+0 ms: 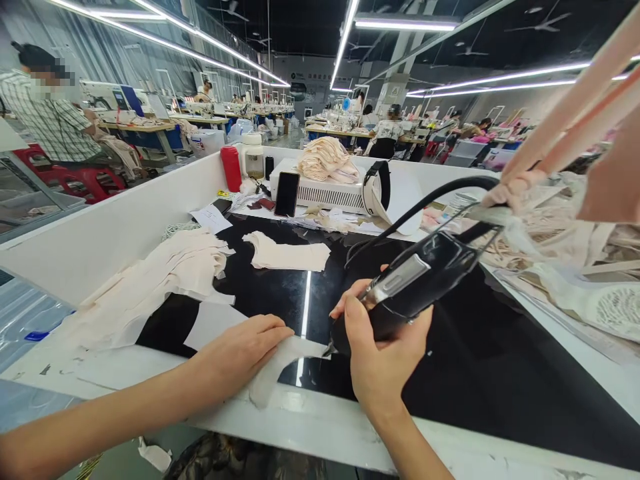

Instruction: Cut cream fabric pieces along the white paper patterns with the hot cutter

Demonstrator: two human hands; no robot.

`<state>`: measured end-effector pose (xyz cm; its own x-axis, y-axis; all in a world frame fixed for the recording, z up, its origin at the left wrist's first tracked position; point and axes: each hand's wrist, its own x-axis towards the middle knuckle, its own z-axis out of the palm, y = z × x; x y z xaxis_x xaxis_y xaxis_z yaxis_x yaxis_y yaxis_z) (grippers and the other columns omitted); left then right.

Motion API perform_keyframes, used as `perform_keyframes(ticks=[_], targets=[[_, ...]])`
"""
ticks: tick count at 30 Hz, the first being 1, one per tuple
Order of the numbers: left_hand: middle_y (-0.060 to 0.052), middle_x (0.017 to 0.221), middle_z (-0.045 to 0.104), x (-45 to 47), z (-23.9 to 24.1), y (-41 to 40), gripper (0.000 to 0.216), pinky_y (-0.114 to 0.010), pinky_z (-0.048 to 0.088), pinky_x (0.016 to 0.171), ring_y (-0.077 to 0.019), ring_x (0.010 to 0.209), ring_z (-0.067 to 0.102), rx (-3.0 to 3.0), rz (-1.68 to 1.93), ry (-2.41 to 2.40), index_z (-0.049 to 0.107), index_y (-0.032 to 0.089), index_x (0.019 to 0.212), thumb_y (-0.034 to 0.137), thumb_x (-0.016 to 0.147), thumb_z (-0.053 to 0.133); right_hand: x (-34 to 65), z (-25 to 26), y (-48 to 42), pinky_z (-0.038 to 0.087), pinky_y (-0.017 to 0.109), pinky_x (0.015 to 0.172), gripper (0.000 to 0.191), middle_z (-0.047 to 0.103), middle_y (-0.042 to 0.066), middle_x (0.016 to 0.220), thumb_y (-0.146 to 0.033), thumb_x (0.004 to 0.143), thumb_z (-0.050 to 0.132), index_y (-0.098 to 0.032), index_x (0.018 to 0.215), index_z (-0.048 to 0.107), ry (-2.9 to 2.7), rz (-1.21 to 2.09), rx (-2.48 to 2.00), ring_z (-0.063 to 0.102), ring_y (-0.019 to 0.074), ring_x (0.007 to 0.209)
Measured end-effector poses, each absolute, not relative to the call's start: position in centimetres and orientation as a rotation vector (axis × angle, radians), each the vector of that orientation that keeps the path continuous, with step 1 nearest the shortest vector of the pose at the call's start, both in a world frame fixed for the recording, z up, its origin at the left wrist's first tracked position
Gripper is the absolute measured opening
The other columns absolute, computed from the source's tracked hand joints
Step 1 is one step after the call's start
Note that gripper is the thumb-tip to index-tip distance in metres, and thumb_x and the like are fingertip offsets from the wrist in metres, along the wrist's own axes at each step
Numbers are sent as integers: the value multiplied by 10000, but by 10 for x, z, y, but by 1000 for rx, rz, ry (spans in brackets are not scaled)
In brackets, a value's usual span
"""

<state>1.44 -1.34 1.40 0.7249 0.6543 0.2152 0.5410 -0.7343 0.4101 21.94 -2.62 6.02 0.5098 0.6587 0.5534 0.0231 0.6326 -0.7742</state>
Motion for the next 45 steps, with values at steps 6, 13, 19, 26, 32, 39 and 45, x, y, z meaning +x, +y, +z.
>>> perform_keyframes(ticks=[6, 13, 19, 26, 32, 39, 45], targets=[[-78, 1156, 660, 13, 20, -11, 406, -317, 578, 893, -207, 1014, 650, 2717, 452, 851, 626, 167, 1172, -94, 884, 509, 216, 60, -32, 571, 349, 587, 483, 689, -49, 830, -298, 847, 845, -287, 1258, 592, -961, 445, -821, 646, 161, 614], [-94, 1161, 676, 14, 24, -13, 374, -334, 599, 895, -234, 1047, 665, 2876, 318, 865, 617, 136, 1180, -89, 894, 529, 212, 61, -36, 581, 332, 596, 385, 692, -51, 827, -307, 841, 853, -267, 1120, 591, -958, 432, -841, 643, 147, 607], [-118, 1233, 651, 11, 24, -11, 399, -355, 587, 931, -240, 1084, 641, 2885, 485, 872, 596, 126, 1206, -95, 886, 502, 210, 63, -36, 589, 350, 610, 373, 697, -42, 836, -307, 819, 868, -257, 1055, 583, -937, 451, -838, 647, 152, 607], [-51, 988, 617, 1, 20, -12, 231, -370, 572, 832, -217, 891, 605, 2784, 345, 1103, 598, 170, 1018, -10, 1001, 454, 210, 64, -35, 583, 332, 568, 386, 698, -38, 809, -312, 813, 874, -251, 1048, 573, -936, 441, -831, 646, 159, 593], [-149, 1262, 595, 10, 33, 0, 321, -406, 547, 1003, -271, 1166, 572, 2893, 424, 975, 570, 106, 1166, -84, 930, 463, 209, 64, -34, 586, 323, 570, 390, 704, -46, 809, -309, 811, 876, -245, 1045, 569, -928, 436, -850, 646, 151, 585], [-66, 1185, 631, 30, 28, -11, 305, -333, 548, 957, -194, 1068, 607, 2656, 603, 896, 582, 169, 1138, -49, 986, 432, 208, 64, -36, 587, 321, 575, 398, 711, -44, 817, -287, 804, 882, -245, 1044, 567, -921, 446, -833, 651, 152, 589], [-57, 1073, 643, 29, 21, -16, 238, -357, 544, 895, -217, 989, 604, 2675, 339, 1064, 625, 155, 1043, -18, 1003, 467, 208, 63, -37, 583, 327, 549, 399, 707, -33, 814, -293, 800, 877, -247, 1038, 560, -922, 436, -832, 648, 159, 579]])
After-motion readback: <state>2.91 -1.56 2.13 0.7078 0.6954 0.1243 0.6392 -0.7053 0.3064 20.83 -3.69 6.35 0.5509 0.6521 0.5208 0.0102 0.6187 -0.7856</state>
